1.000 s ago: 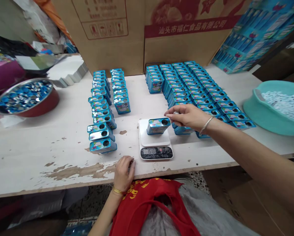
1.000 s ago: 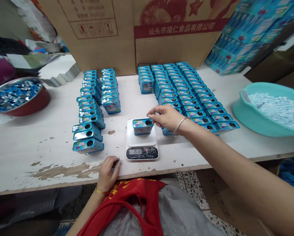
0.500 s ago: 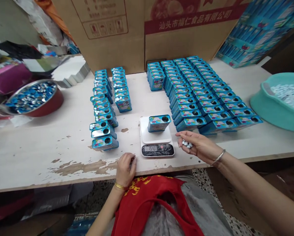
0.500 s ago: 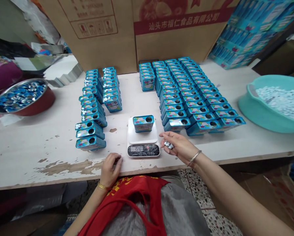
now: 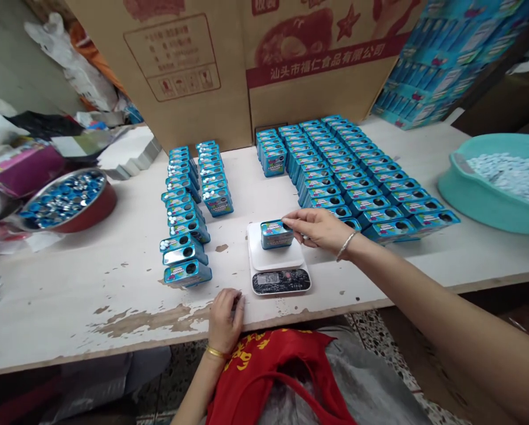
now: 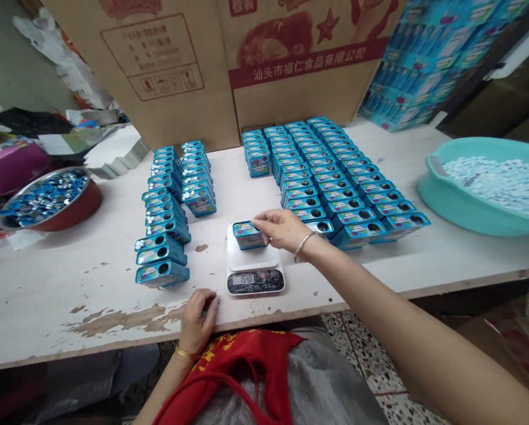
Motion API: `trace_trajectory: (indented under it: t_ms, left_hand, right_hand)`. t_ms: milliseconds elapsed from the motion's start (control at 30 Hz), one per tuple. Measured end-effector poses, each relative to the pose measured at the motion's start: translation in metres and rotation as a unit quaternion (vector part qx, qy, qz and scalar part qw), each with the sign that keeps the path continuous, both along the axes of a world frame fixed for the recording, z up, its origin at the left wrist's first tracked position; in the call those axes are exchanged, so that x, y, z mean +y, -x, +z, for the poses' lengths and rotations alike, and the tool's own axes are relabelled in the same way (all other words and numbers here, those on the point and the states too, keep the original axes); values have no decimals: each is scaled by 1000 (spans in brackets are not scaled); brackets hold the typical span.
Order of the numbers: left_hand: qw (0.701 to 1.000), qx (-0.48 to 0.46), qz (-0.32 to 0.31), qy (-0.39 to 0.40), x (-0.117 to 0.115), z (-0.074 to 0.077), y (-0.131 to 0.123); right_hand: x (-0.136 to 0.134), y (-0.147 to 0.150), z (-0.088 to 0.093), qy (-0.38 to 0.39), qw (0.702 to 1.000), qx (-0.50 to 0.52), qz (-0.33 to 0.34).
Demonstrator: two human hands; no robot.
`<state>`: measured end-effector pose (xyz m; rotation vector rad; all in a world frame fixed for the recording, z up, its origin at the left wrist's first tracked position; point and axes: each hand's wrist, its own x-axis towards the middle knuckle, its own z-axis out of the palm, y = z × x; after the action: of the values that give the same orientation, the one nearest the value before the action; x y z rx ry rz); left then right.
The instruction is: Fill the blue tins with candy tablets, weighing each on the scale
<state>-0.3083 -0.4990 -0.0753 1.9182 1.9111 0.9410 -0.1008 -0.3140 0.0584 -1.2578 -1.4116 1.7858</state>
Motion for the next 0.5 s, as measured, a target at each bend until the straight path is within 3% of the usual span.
trace_trajectory:
  t_ms: [133,233,300,367,433,500]
  left_hand:
    - [1000,-31,1,6,0,7,-1]
    - [998,-53,-3,-17,14,33,-6]
    - [997,-21,-31,-65,36,60,-12]
    - [991,39,-69,-106,68,86,-20]
    - [983,115,-105,-94,104,104,-27]
    - [972,173,-155,-41,141,113,-33]
  right_hand:
    - [-3,-9,-2,-4,999,39,-29]
    - [-22,-23,-23,45,990,112,-70]
    - [-39,-33,-47,135,973,148,-117]
    - [-55,-41,-71,169,965,146,-139]
    - [-69,-48,-90,188,958,141,-161]
    - [-78,-53,-101,196,953,139,-182]
